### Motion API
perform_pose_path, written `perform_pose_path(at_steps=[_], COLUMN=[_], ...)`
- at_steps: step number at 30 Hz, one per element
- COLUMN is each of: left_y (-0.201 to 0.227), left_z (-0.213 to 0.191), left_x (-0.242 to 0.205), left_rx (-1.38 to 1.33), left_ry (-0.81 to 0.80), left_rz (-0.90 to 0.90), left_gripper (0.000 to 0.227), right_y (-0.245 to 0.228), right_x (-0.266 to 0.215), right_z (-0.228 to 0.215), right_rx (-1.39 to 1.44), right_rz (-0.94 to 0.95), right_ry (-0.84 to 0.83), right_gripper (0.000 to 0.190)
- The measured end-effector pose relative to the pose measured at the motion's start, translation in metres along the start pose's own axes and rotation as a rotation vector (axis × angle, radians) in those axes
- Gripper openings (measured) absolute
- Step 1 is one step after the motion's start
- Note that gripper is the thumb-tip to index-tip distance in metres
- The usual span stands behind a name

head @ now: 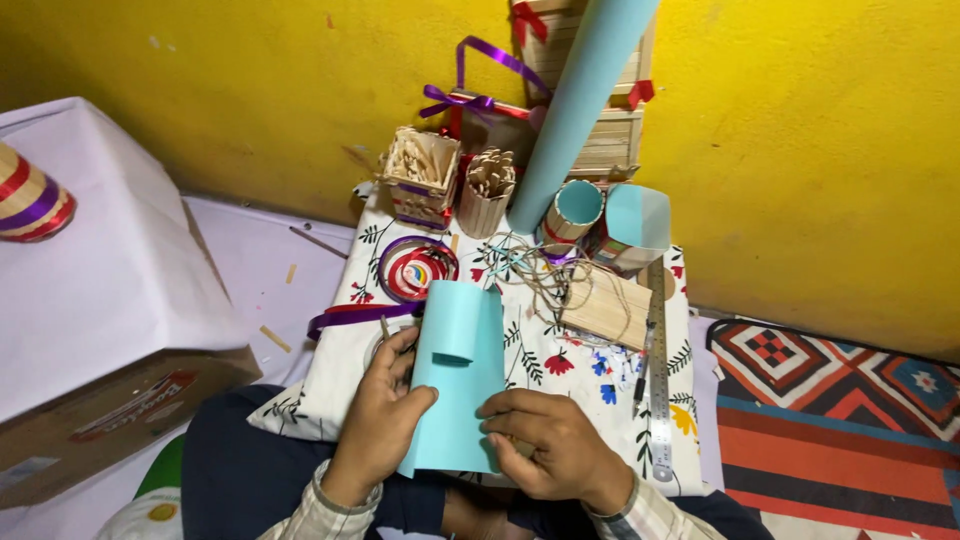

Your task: Cutting paper and assembling a decorative object using tape and scissors

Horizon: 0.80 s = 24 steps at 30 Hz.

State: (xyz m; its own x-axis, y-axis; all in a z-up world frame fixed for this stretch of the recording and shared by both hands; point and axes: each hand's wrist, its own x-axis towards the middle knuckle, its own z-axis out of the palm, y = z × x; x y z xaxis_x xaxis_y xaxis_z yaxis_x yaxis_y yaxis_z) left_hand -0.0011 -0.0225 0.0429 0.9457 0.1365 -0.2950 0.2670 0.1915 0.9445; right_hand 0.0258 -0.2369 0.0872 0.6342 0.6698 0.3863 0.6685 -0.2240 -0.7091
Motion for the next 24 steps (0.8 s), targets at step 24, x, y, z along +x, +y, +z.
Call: perform_pose_path(at_steps=[24], left_y=[-0.025], left_z=[-0.067], left_x=[0.026], left_rx=[-0.330], left_ry=[0.589], left_rz=[0.281], left_gripper=[0.018], right_y=[0.044], right_x=[-0.014], right_z=[0.023], right_rx=[0.256], right_rz=[0.188], right_ry=[0.265], right_gripper=[0.023])
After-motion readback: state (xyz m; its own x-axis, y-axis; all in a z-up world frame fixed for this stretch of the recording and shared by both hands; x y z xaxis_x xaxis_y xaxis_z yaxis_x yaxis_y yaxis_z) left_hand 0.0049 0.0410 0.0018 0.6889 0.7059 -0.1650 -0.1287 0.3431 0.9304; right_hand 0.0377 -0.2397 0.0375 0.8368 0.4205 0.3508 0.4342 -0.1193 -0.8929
